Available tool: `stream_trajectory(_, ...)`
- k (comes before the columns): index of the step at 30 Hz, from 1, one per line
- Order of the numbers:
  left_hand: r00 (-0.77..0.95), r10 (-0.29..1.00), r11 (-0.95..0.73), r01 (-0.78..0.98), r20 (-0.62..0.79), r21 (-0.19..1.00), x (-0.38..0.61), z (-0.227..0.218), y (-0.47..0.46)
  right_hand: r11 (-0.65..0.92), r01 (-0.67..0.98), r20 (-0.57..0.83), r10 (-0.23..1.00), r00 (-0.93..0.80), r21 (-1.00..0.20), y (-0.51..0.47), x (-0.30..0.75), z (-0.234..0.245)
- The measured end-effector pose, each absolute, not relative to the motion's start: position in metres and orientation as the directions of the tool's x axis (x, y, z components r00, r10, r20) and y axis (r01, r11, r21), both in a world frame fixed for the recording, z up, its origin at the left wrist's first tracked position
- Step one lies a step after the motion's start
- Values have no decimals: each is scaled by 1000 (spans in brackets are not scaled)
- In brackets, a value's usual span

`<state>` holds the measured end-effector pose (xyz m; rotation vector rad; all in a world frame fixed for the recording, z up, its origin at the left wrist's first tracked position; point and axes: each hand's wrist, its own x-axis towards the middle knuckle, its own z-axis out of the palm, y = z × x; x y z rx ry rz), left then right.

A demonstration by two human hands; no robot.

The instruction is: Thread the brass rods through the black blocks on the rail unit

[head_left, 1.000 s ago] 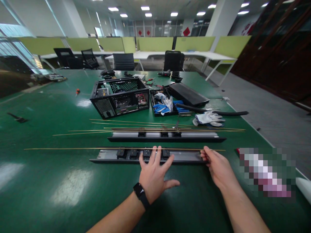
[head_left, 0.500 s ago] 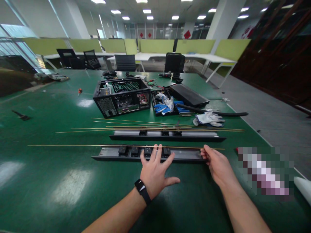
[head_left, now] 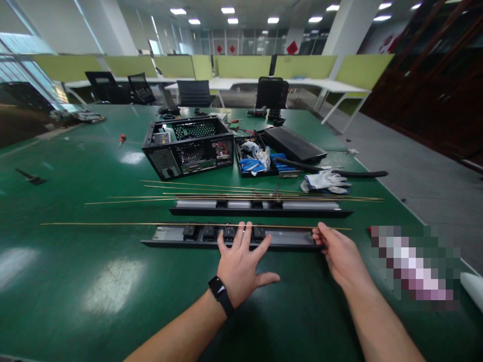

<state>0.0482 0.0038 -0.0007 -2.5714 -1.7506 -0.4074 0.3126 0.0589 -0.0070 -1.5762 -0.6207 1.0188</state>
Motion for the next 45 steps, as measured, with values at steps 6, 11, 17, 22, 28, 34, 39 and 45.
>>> stream_trajectory(6, 337, 920, -369, 917, 203, 152, 48, 1, 5, -263, -117, -286, 820, 496, -958, 60, 313, -8)
stream_trajectory(11, 347, 919, -379, 909, 190, 175, 47, 4, 5, -258, -115, -280, 818, 503, -959, 61, 313, -11)
stream_trajectory(17, 345, 919, -374, 916, 193, 143, 48, 1, 4, -245, -138, -281, 821, 497, -960, 61, 313, -13)
stream_trajectory(22, 344, 914, -375, 918, 215, 127, 48, -1, 4, -231, -132, -266, 826, 498, -964, 61, 313, -14)
stream_trajectory(28, 346, 905, -381, 918, 250, 108, 49, -1, 1, -194, -88, -212, 842, 496, -977, 60, 314, -16)
stream_trajectory(34, 347, 897, -388, 915, 274, 111, 48, -4, 0, -189, -92, -209, 841, 498, -978, 58, 308, -8)
stream_trajectory(39, 341, 901, -381, 917, 268, 114, 48, -4, 0, -179, -98, -204, 843, 497, -979, 59, 308, -8)
stream_trajectory(45, 344, 899, -385, 915, 271, 117, 48, -4, 0, -170, -98, -196, 847, 495, -981, 60, 310, -10)
